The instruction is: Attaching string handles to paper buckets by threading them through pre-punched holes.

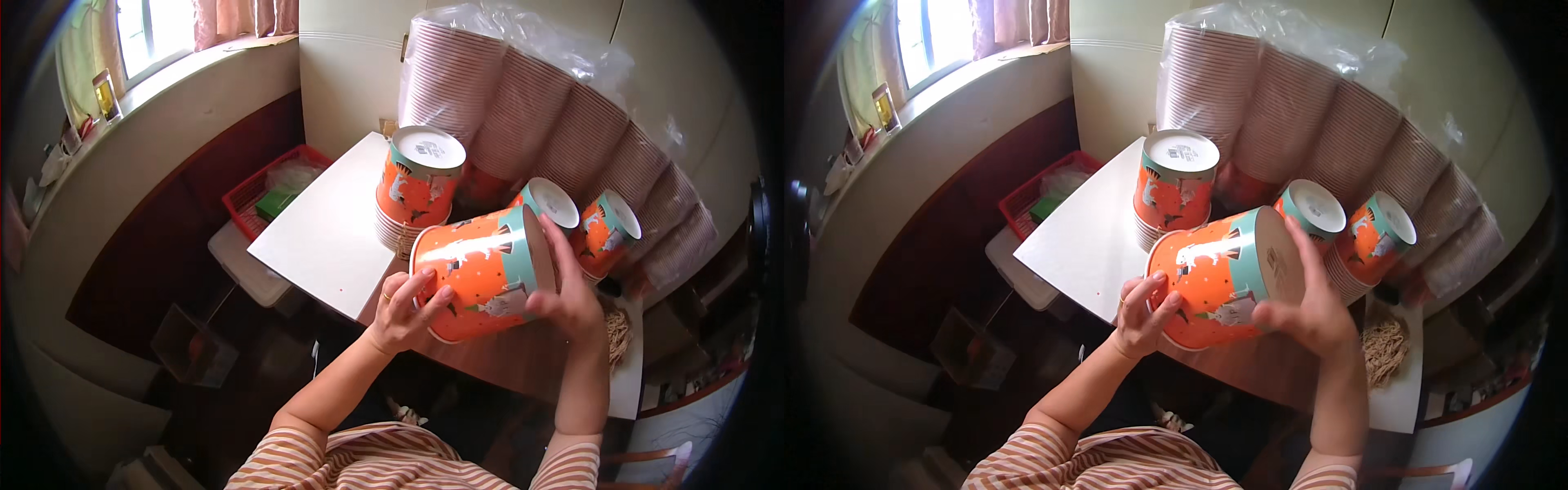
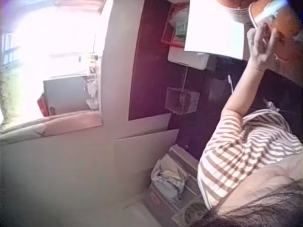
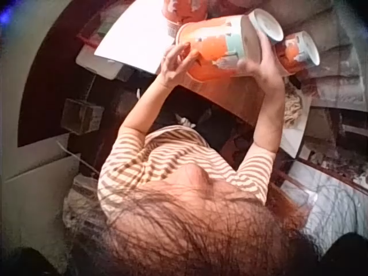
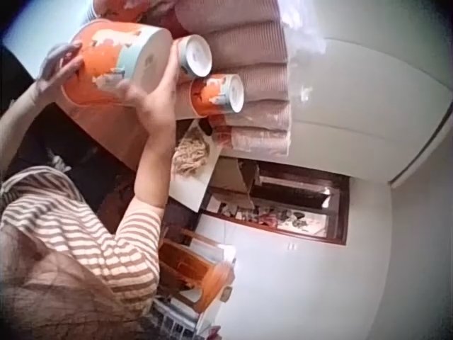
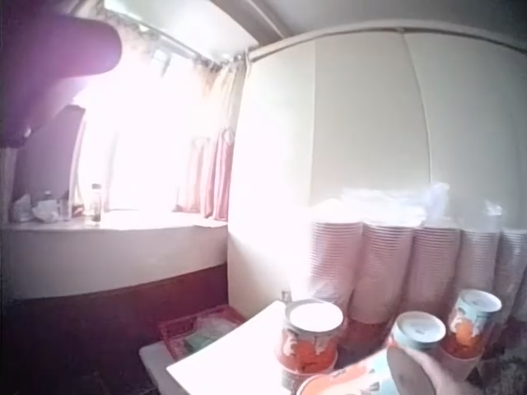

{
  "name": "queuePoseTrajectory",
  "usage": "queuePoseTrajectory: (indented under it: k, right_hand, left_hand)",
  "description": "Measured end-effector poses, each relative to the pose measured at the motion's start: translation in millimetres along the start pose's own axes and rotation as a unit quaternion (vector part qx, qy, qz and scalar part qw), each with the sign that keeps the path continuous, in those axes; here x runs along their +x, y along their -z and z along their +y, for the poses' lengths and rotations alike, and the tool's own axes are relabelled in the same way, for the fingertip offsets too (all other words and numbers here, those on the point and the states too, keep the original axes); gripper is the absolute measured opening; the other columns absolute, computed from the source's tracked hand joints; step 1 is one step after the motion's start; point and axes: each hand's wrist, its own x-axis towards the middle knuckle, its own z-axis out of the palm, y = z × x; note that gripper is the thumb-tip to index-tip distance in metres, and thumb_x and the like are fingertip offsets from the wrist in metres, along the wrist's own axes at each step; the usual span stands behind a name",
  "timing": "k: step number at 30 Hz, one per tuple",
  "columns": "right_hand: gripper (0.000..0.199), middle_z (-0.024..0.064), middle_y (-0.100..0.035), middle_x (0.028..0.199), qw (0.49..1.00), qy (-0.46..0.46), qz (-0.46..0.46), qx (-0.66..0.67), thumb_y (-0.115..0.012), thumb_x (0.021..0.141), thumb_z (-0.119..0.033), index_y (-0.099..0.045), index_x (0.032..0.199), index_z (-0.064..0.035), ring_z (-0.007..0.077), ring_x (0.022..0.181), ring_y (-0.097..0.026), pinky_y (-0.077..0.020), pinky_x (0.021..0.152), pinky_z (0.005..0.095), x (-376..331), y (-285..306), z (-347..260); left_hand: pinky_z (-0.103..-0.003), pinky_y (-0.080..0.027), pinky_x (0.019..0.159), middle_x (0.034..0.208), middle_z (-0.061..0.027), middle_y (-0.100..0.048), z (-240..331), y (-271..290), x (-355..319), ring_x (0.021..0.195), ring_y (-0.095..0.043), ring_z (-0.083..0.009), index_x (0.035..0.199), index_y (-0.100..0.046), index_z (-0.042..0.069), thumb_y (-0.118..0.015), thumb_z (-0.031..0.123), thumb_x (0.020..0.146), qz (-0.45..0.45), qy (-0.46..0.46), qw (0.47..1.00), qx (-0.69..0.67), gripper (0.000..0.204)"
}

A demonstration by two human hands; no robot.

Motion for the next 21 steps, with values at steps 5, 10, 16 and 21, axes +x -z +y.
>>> queuePoseTrajectory:
  k: [5,10,16,21]
  right_hand:
    - [0.116,0.0175,-0.036,0.144,0.999,0.022,-0.037,0.028,-0.085,0.062,-0.035,-0.017,0.149,0.0024,0.0242,0.136,-0.033,-0.0246,0.112,0.0355,29.1,1.2,-12.3]
    - [0.117,0.0191,-0.035,0.144,0.999,0.000,-0.034,-0.018,-0.083,0.058,-0.035,-0.019,0.149,0.0012,0.0264,0.137,-0.032,-0.0244,0.112,0.0358,46.3,-4.5,-30.8]
    - [0.117,0.0293,-0.025,0.149,0.996,0.065,0.032,-0.056,-0.075,0.055,-0.050,-0.024,0.149,-0.0031,0.0334,0.142,-0.024,-0.0193,0.114,0.0378,61.9,28.7,-39.7]
    - [0.115,0.0284,-0.024,0.150,0.990,0.096,0.055,-0.088,-0.071,0.057,-0.052,-0.025,0.149,-0.0031,0.0335,0.142,-0.024,-0.0188,0.114,0.0386,62.5,61.0,-50.1]
  left_hand:
    - [-0.035,-0.049,0.077,0.129,-0.0163,-0.050,-17.2,2.8,5.3,0.091,-0.055,-0.0267,0.118,-0.066,0.013,-0.068,0.003,0.071,-0.001,-0.015,1.000,-0.015,0.048]
    - [-0.034,-0.051,0.077,0.130,-0.0194,-0.048,-23.4,8.6,18.2,0.099,-0.056,-0.0300,0.116,-0.066,0.009,-0.068,-0.002,0.071,-0.007,-0.011,1.000,-0.018,0.047]
    - [-0.034,-0.052,0.084,0.150,-0.0211,-0.023,-13.7,-5.3,0.9,0.114,-0.054,-0.0271,0.146,-0.024,0.003,-0.060,-0.007,0.078,0.065,0.226,0.932,-0.276,0.078]
    - [-0.033,-0.048,0.086,0.132,-0.0161,-0.048,-12.0,10.2,-20.7,0.105,-0.058,-0.0235,0.134,-0.043,0.001,-0.061,-0.005,0.074,0.029,0.336,0.897,-0.284,0.063]
